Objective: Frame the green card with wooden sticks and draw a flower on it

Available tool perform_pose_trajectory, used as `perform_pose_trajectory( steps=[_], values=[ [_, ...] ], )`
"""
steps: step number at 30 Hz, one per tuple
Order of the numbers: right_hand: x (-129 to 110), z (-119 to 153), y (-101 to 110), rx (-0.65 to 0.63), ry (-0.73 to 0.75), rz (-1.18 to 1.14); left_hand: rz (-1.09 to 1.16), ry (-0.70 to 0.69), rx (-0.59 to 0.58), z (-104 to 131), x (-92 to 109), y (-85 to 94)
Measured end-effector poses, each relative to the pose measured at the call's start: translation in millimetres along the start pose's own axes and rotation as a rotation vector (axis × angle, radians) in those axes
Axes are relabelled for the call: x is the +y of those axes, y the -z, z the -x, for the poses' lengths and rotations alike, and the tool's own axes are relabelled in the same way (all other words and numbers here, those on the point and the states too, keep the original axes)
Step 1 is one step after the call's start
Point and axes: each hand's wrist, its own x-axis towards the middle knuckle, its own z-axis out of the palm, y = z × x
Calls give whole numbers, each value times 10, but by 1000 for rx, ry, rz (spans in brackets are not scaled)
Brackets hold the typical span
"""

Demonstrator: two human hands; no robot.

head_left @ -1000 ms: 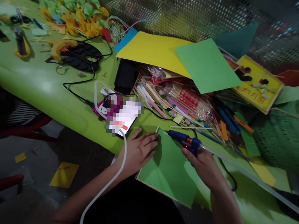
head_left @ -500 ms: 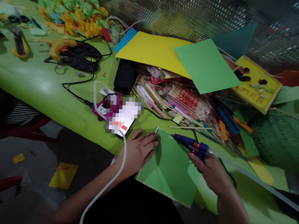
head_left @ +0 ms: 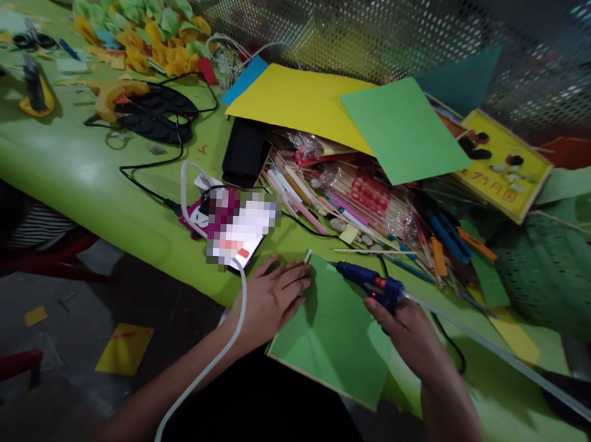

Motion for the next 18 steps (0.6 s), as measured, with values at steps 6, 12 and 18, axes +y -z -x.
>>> perform_pose_trajectory(
  steps=[6, 12, 18],
  values=[
    [23, 9, 10, 0, -3, -1, -3, 3, 8, -1, 6, 8],
    [45, 15, 23, -21, -21, 13, -5, 9, -31, -5, 13, 31],
    [-69, -44, -30, 5, -1, 35, 11, 7, -26, 4, 0, 17]
  ],
)
